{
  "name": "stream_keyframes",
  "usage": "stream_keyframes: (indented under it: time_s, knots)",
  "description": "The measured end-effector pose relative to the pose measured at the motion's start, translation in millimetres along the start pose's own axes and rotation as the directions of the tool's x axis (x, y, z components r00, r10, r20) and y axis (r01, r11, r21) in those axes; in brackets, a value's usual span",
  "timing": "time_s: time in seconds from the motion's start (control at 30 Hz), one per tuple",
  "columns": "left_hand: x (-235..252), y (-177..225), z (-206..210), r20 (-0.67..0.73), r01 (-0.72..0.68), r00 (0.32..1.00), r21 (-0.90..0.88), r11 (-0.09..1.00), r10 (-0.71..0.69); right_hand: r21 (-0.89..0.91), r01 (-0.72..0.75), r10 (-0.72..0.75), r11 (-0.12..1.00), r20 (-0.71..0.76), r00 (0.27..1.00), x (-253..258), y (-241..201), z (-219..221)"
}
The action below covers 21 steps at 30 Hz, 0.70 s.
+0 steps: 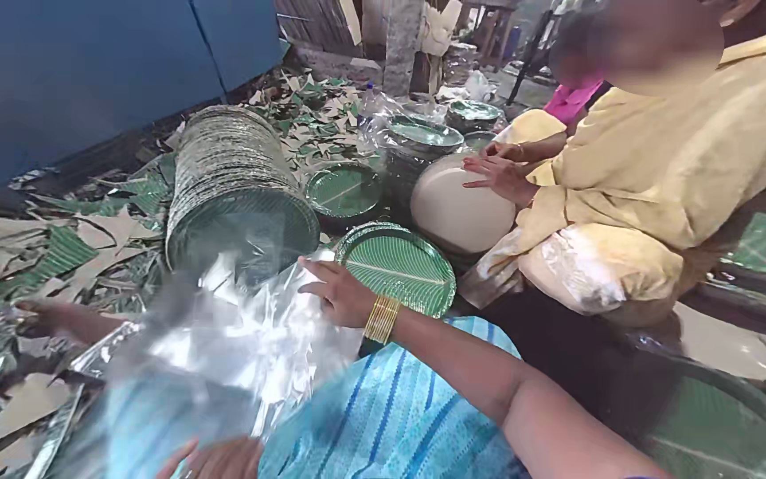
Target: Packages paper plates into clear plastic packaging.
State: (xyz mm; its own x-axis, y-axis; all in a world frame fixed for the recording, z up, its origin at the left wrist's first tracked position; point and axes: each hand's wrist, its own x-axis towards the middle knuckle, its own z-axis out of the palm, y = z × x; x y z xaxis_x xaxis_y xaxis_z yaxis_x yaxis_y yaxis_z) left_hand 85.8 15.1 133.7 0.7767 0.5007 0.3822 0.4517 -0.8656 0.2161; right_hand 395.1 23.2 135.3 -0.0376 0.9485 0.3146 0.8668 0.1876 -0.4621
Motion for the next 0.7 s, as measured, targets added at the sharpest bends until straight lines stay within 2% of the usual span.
stream_keyframes:
  time_s: [0.03,0.07,0.1,0.2,0.27,0.33,0.4,0.53,0.63,0.7]
  knots:
    - [3,-5,21,0.033,0.025,0.999,-0.021,0.999,-0.024,-0.029,-0.102,0.105,0.994,0.105,0.989,-7,-1,-4]
    - [5,-9,39,0.046,0.055,0.998,-0.063,0.997,-0.052,-0.051,-0.144,0.150,0.988,0.124,0.981,-16,-5,-7]
    - [6,-10,53,0.046,0.093,0.995,-0.113,0.989,-0.088,-0.068,-0.130,0.134,0.989,0.068,0.989,-28,-10,-5]
    - [9,3,72,0.080,0.224,0.974,-0.205,0.953,-0.211,-0.126,0.061,-0.084,0.990,-0.183,0.980,-77,-34,22]
    - [10,14,83,0.037,0.262,0.965,-0.242,0.934,-0.261,-0.128,0.150,-0.165,0.980,-0.123,0.979,-107,-48,47]
    - [7,20,94,-0.013,0.257,0.963,-0.272,0.927,-0.271,-0.117,0.176,-0.173,0.977,0.036,0.984,-126,-51,68]
    - [4,21,101,-0.026,0.251,0.962,-0.297,0.921,-0.271,-0.111,0.174,-0.165,0.978,0.087,0.982,-131,-46,84]
    - [-6,15,110,-0.032,0.179,0.979,-0.339,0.923,-0.202,-0.145,0.167,-0.175,0.975,-0.046,0.983,-128,-33,101]
    - [-12,6,111,0.078,0.168,0.985,-0.303,0.938,-0.151,-0.115,0.096,-0.107,0.989,-0.094,0.990,-124,-27,91]
    - [-14,-3,108,0.132,0.208,0.975,-0.262,0.942,-0.179,-0.094,0.063,-0.072,0.994,-0.094,0.993,-123,-23,82]
